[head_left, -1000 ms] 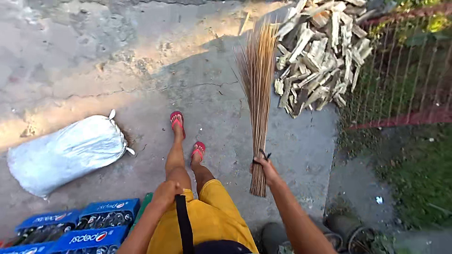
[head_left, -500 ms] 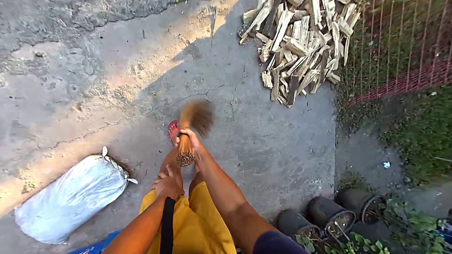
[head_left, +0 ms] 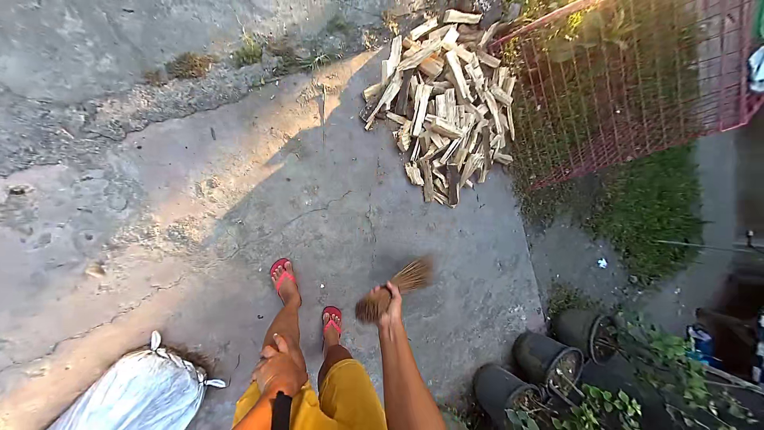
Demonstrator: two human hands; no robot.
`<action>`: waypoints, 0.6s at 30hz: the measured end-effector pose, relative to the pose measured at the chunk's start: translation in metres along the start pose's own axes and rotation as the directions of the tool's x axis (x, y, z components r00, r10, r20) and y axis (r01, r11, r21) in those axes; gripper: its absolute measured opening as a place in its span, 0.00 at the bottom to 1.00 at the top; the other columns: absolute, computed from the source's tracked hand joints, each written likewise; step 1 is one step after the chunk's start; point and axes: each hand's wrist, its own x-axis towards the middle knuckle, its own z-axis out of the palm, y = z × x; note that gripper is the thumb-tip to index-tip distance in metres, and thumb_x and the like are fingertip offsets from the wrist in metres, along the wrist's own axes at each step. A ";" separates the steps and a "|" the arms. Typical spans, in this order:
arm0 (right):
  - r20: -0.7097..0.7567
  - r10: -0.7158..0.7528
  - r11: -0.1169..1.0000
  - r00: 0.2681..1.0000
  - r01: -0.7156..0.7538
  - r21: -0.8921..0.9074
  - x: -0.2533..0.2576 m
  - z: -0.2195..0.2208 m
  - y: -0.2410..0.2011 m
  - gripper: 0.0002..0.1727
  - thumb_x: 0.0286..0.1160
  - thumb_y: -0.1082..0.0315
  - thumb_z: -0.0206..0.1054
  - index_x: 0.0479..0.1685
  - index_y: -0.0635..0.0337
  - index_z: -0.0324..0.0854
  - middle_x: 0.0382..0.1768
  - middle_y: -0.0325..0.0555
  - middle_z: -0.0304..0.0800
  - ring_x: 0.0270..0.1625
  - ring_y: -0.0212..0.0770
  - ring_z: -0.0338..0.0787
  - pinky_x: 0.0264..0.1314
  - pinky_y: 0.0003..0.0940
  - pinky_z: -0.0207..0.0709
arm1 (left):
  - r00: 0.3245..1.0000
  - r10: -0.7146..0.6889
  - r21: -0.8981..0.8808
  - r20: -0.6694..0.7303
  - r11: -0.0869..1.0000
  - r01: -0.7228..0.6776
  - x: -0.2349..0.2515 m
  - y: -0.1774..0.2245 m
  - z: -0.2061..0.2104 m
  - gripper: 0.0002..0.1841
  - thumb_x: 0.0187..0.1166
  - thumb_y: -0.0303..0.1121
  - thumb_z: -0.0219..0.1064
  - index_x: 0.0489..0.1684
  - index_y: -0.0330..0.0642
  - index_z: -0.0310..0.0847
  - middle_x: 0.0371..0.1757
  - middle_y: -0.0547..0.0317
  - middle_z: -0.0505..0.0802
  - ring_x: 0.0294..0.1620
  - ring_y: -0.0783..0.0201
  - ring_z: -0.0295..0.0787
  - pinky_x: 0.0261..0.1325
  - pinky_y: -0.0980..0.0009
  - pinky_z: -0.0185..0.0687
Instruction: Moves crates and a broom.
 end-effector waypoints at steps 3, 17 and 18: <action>-0.037 0.187 0.939 0.982 -0.190 -0.288 0.061 0.082 0.003 0.16 0.85 0.54 0.51 0.41 0.57 0.73 0.21 0.43 0.82 0.20 0.38 0.84 0.23 0.38 0.83 | 1.000 0.000 0.001 0.018 1.000 0.000 0.004 -0.001 -0.012 0.69 0.49 0.65 0.81 0.97 0.45 0.42 0.80 0.30 0.75 0.68 0.35 0.83 0.61 0.37 0.82; -0.019 0.093 0.948 0.995 -0.094 -0.304 -0.002 0.097 0.000 0.11 0.85 0.64 0.60 0.53 0.62 0.72 0.24 0.47 0.81 0.22 0.42 0.84 0.27 0.40 0.85 | 0.996 -0.030 -0.007 0.087 0.999 0.031 0.013 0.026 -0.037 0.66 0.54 0.65 0.79 0.96 0.47 0.44 0.80 0.31 0.75 0.67 0.36 0.85 0.60 0.39 0.85; -0.011 0.107 0.969 0.994 -0.106 -0.224 0.007 0.130 0.005 0.12 0.85 0.63 0.59 0.56 0.61 0.72 0.28 0.48 0.81 0.24 0.41 0.83 0.28 0.40 0.85 | 0.996 -0.034 -0.020 0.087 0.999 0.036 0.008 0.032 -0.044 0.65 0.53 0.64 0.80 0.96 0.45 0.45 0.80 0.31 0.75 0.68 0.35 0.85 0.60 0.38 0.85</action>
